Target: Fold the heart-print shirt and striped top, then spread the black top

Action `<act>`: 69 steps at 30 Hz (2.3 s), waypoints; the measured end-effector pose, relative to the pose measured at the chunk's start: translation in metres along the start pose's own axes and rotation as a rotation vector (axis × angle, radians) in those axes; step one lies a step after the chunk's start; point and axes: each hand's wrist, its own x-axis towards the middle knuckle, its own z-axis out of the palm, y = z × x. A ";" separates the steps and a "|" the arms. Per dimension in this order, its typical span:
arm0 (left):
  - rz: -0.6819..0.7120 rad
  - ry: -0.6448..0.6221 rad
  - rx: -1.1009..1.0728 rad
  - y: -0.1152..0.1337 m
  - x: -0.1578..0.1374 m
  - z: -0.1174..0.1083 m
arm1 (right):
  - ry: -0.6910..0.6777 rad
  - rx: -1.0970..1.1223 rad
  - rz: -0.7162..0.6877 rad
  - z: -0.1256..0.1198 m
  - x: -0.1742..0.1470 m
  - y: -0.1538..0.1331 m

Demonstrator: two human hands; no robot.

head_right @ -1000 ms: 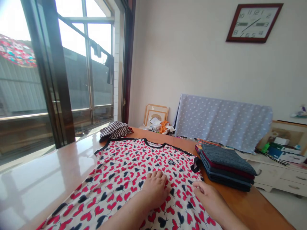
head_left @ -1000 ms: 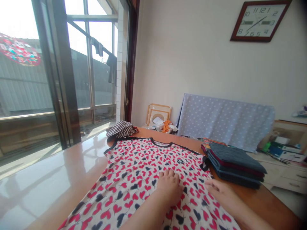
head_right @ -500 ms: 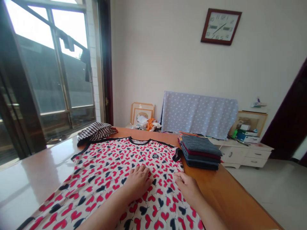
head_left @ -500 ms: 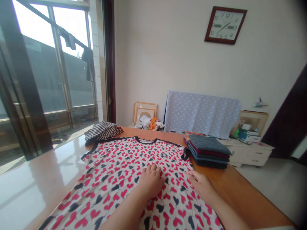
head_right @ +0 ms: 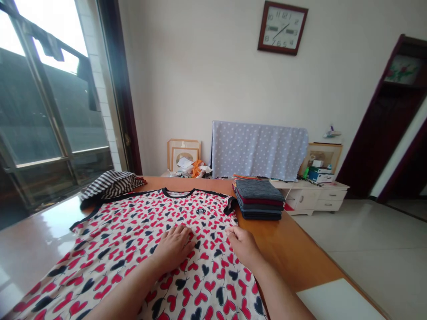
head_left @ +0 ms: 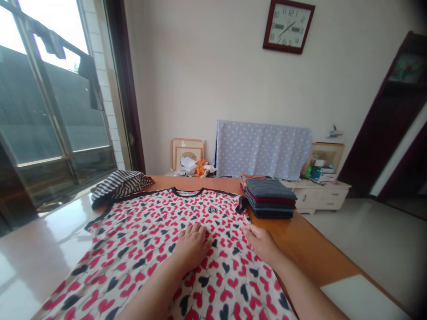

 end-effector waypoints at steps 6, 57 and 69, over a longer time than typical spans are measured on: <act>0.006 -0.005 -0.004 -0.002 0.001 0.002 | 0.010 0.025 0.015 -0.004 -0.002 -0.004; -0.053 0.057 0.116 0.023 -0.051 -0.016 | -0.151 -0.440 -0.192 -0.001 0.005 0.016; 0.032 0.068 -0.059 0.008 -0.068 -0.005 | -0.149 -0.524 -0.219 0.000 0.001 0.017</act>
